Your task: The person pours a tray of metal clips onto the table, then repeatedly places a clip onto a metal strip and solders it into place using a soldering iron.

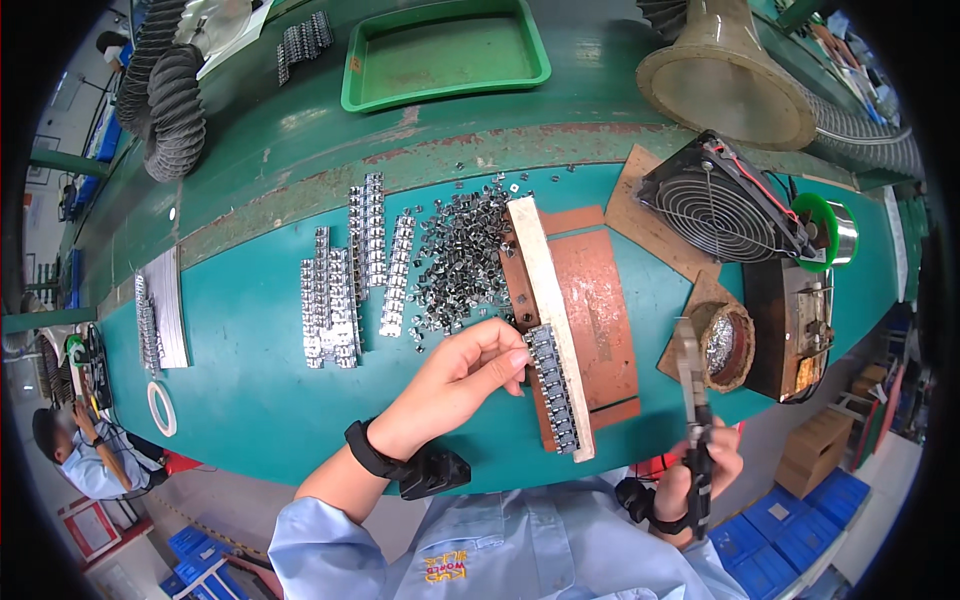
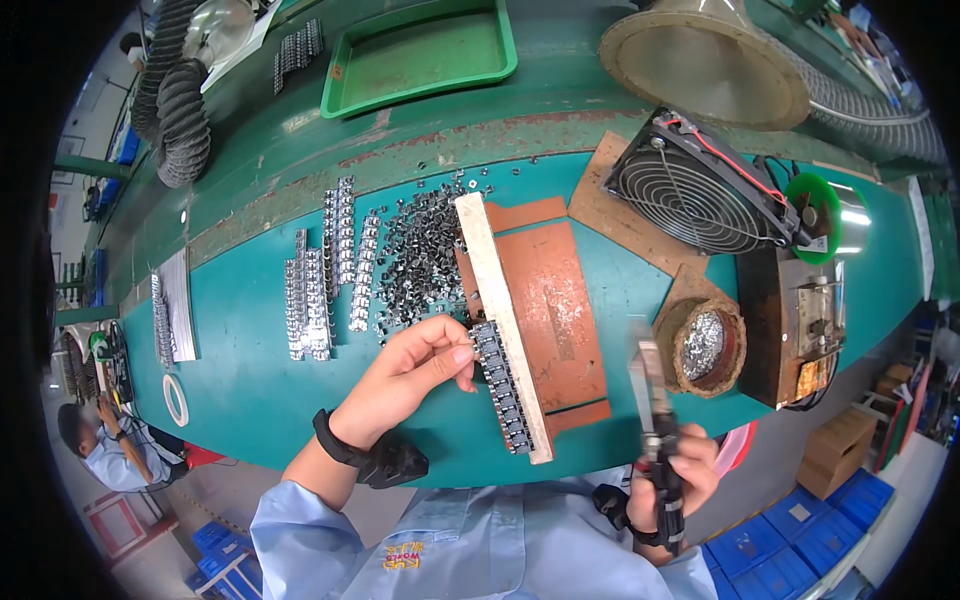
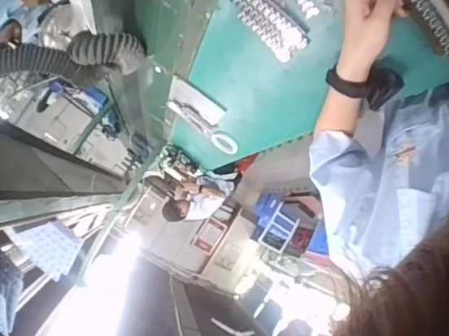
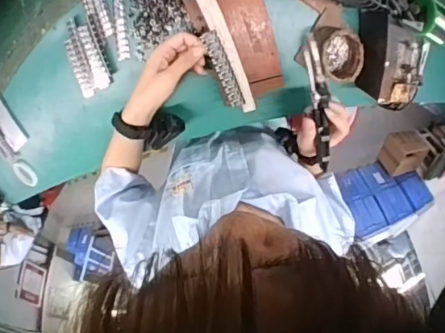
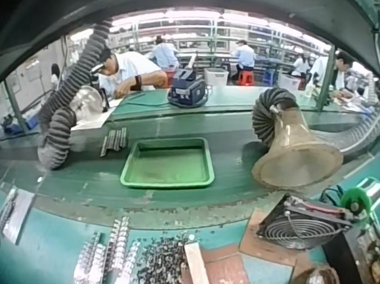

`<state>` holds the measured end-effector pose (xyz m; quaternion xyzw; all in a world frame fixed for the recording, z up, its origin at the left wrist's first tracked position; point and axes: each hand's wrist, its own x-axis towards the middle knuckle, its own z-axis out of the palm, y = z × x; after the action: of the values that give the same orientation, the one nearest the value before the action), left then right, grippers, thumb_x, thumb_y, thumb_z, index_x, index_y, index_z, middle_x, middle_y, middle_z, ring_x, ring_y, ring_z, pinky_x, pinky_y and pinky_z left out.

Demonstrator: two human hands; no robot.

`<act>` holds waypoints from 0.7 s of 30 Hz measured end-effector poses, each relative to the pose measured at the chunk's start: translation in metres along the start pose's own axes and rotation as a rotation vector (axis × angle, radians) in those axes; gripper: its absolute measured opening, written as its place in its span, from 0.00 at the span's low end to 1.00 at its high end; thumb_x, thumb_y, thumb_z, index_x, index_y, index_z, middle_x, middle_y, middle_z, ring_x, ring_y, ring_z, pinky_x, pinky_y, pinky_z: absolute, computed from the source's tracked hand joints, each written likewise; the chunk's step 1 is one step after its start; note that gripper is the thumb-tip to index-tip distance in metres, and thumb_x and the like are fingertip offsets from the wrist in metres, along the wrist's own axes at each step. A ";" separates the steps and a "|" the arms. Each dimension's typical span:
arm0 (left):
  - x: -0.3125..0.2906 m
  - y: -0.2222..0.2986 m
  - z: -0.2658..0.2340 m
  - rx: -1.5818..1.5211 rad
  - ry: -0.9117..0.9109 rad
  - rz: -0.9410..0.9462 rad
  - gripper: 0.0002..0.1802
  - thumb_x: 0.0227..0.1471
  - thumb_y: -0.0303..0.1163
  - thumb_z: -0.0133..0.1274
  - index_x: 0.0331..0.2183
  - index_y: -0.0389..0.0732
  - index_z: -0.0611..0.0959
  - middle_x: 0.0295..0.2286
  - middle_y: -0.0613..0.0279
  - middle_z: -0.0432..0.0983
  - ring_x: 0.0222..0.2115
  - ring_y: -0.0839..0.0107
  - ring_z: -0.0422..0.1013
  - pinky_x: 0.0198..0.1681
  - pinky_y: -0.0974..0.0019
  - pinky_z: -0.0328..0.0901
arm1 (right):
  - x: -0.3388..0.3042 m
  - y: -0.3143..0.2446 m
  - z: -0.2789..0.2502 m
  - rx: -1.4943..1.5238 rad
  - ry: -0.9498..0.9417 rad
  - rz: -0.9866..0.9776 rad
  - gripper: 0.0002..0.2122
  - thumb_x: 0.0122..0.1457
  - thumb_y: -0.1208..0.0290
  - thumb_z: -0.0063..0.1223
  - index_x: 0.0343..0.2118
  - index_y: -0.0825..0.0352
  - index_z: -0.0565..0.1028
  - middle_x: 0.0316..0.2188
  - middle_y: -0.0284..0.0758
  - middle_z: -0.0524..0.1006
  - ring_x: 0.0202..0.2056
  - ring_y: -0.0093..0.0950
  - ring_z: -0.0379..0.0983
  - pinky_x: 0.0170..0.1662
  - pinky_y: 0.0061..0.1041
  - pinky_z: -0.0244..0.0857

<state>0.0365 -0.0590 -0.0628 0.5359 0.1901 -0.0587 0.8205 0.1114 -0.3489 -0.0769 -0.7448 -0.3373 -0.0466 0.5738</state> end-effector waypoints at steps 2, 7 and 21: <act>0.003 0.000 0.001 0.001 -0.023 0.004 0.07 0.55 0.31 0.44 0.30 0.36 0.71 0.25 0.68 0.68 0.26 0.82 0.66 0.31 0.77 0.62 | -0.018 0.002 -0.007 -0.086 0.123 -0.017 0.22 0.47 0.66 0.55 0.43 0.65 0.60 0.37 0.41 0.64 0.30 0.26 0.62 0.39 0.27 0.56; 0.000 -0.001 -0.001 0.028 0.000 0.043 0.08 0.55 0.32 0.44 0.30 0.37 0.71 0.23 0.69 0.69 0.25 0.82 0.66 0.32 0.77 0.63 | -0.033 0.002 -0.009 -0.322 0.215 0.000 0.18 0.51 0.69 0.48 0.44 0.66 0.59 0.42 0.42 0.59 0.33 0.27 0.62 0.37 0.23 0.58; -0.046 0.044 -0.043 1.168 0.443 0.308 0.06 0.41 0.23 0.53 0.28 0.38 0.77 0.22 0.60 0.70 0.19 0.68 0.67 0.23 0.68 0.62 | 0.002 -0.017 0.023 0.000 0.020 0.124 0.16 0.51 0.69 0.49 0.41 0.65 0.60 0.35 0.38 0.61 0.33 0.26 0.60 0.37 0.24 0.55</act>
<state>-0.0032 -0.0071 -0.0232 0.9150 0.2126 0.0781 0.3339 0.0958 -0.3255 -0.0697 -0.7639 -0.2849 -0.0186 0.5788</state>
